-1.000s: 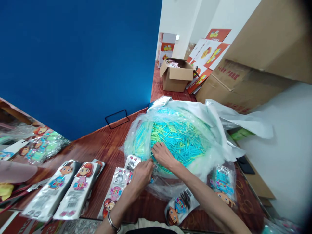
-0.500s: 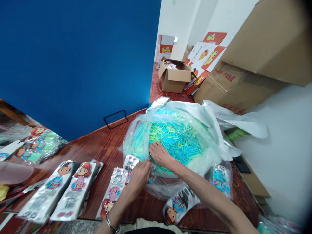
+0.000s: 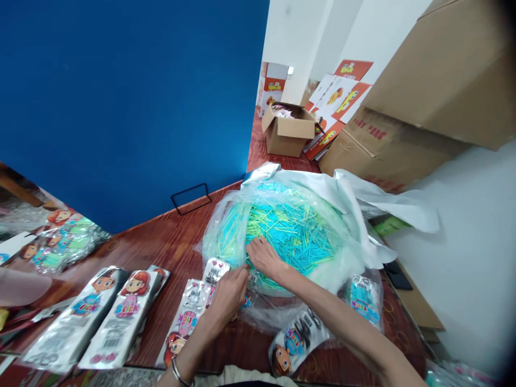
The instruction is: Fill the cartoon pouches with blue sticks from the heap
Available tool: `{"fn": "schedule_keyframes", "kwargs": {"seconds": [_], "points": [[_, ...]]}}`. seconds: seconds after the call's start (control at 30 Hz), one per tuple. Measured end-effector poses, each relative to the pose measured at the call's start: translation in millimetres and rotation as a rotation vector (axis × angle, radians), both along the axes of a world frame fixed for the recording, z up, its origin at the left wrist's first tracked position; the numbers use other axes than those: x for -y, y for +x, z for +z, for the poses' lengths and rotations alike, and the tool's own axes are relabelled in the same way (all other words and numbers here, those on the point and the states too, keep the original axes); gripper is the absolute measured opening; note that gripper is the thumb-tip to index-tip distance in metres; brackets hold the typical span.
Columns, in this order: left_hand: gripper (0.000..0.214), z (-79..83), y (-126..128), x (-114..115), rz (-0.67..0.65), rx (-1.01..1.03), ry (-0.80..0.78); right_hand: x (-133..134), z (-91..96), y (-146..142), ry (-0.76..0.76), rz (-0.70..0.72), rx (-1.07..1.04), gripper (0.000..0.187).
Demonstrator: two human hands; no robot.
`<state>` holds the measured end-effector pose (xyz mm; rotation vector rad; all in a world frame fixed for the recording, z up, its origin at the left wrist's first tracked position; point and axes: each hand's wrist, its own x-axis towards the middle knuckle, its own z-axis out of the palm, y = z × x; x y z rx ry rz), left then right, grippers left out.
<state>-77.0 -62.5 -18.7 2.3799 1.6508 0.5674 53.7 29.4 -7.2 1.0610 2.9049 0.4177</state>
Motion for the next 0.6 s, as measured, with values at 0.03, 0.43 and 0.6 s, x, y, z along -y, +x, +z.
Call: {"fn": "schedule_keyframes", "kwargs": {"seconds": [0.03,0.43,0.6], "points": [[0.021,-0.3,-0.2,-0.1,-0.001,0.019,-0.005,0.7,2.4,1.6,-0.009,-0.008,0.005,0.010],[0.024,17.0,-2.7,-1.3,0.062,0.681,-0.247,10.1,-1.1,68.3,-0.583,-0.360,-0.638,0.026],[0.024,36.1,22.8,-31.7,0.136,1.041,-0.220,34.3,-9.8,76.4,-0.955,-0.430,-1.089,0.028]]}}
